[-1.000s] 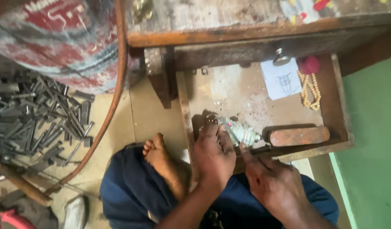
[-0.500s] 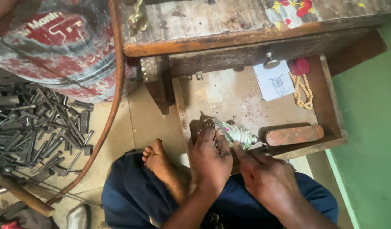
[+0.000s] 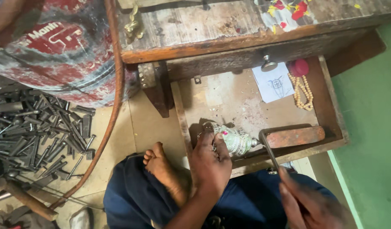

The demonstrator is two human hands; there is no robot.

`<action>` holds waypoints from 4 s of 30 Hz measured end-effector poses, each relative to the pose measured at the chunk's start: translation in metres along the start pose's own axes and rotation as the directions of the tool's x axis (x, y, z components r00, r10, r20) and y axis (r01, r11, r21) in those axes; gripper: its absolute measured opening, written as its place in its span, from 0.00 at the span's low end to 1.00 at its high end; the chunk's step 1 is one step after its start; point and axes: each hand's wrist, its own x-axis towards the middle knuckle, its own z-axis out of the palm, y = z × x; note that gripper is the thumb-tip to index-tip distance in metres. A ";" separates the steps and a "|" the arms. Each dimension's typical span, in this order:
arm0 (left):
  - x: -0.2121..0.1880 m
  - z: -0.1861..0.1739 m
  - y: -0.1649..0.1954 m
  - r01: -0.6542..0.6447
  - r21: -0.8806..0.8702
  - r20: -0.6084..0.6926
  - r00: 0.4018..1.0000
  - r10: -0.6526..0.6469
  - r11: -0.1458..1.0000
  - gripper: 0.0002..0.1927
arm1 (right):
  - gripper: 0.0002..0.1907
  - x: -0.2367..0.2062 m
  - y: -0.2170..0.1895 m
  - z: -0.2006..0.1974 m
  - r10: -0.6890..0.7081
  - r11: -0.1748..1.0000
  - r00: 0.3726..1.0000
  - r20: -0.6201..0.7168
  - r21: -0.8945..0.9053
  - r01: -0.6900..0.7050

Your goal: The person sits on the floor and uses a small chisel and a wooden mallet to tap decorative details onto a silver-colored metal object. They repeatedly reposition the object and tap specific areas to refine the surface pattern.

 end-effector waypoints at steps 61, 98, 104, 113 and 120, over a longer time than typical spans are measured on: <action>-0.064 -0.060 0.039 0.553 -0.633 0.555 0.812 -0.181 0.542 0.15 | 0.31 -0.023 0.022 -0.018 0.235 0.521 0.966 0.107 0.826 -0.218; -0.109 -0.119 0.020 0.739 -0.459 0.858 0.512 0.032 0.493 0.25 | 0.41 0.001 0.034 -0.032 -0.087 0.313 0.716 0.693 0.701 -0.641; -0.143 -0.118 -0.020 0.773 -0.452 0.847 0.528 -0.058 0.445 0.24 | 0.48 -0.018 0.034 -0.012 -0.155 0.411 0.653 0.741 0.649 -0.640; -0.177 -0.078 -0.063 0.806 -0.421 0.817 0.536 -0.213 0.415 0.25 | 0.18 -0.123 0.104 -0.038 0.330 0.768 0.695 0.639 0.247 -0.591; -0.183 -0.054 -0.070 0.829 -0.371 0.854 0.482 -0.197 0.419 0.28 | 0.32 -0.191 0.059 -0.017 0.136 0.990 0.723 0.677 -0.113 -0.080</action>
